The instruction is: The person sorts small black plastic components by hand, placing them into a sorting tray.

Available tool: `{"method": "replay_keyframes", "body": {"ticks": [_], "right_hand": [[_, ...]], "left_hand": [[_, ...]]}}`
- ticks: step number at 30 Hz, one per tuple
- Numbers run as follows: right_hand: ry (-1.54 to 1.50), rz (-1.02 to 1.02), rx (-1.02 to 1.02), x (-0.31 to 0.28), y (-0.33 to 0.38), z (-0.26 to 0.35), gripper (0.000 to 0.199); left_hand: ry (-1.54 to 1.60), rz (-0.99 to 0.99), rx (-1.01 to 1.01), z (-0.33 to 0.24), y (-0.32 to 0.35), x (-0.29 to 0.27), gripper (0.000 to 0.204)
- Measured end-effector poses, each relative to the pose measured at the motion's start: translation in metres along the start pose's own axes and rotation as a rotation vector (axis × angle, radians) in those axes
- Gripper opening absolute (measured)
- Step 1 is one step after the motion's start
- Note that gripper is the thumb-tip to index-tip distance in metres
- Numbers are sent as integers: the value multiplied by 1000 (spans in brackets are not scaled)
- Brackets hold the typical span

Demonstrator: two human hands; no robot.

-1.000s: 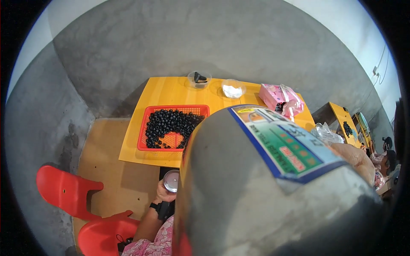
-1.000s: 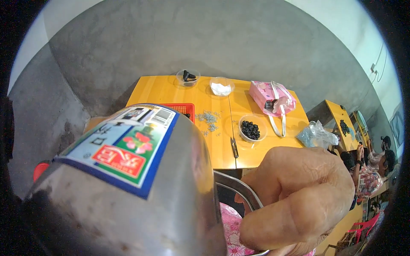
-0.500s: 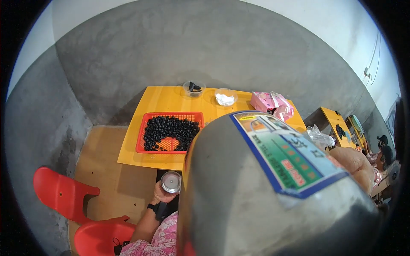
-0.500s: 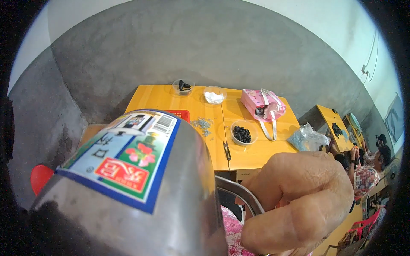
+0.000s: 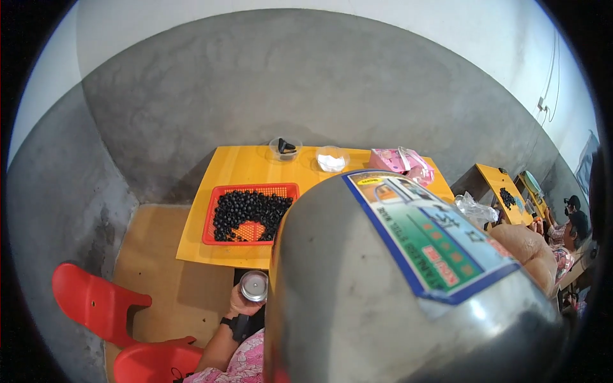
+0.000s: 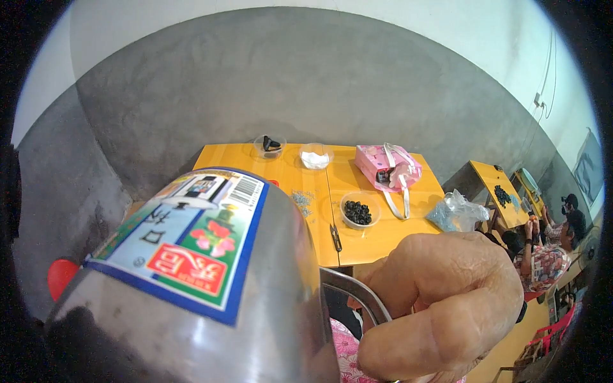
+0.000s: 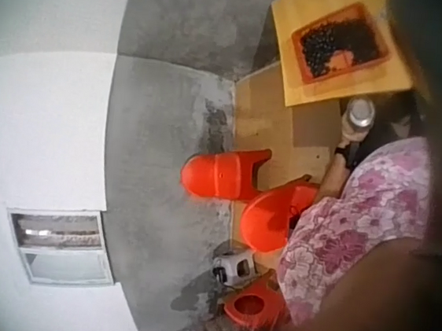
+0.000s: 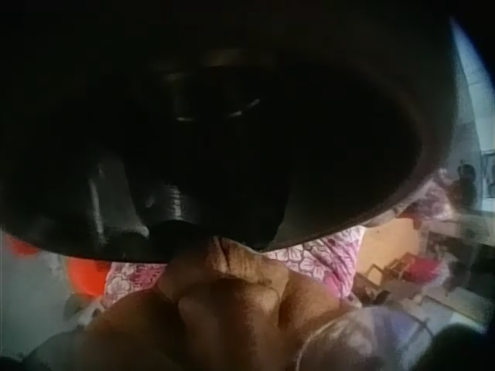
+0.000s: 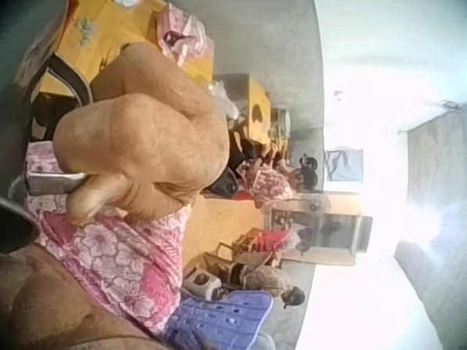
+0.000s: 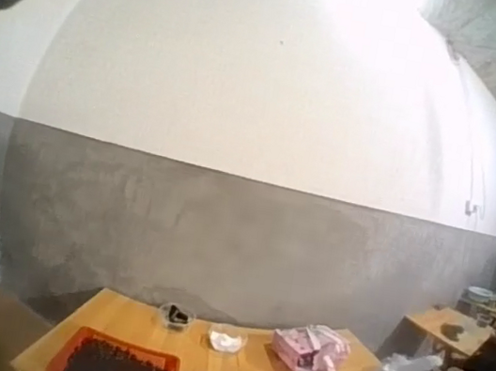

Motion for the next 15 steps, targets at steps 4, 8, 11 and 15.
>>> {"method": "replay_keyframes", "body": {"ticks": [4,8,11,15], "right_hand": [[-113,-91,-34,-4,18,-16,35],[128,-46,-62,-21,4,2,45],[-201,224,25,-25,18,-68,62],[-210,-76,261,-17,50,-67,35]], "left_hand": [[57,-78,44,5,16,-3,37],[-43,-123,-94,-1,-3,0,38],[-47,-290,147,15,38,-48,38],[-315,-227,-66,-8,4,-23,38]]}}
Point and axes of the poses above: each hand's wrist, its own y-axis away from the middle knuckle, its own x-axis out of the palm, z = x × y, the point moved 4 cm from there along -y, towards the middle knuckle, and after that the axes turned 5 degrees about z, right-handed, at the moved point
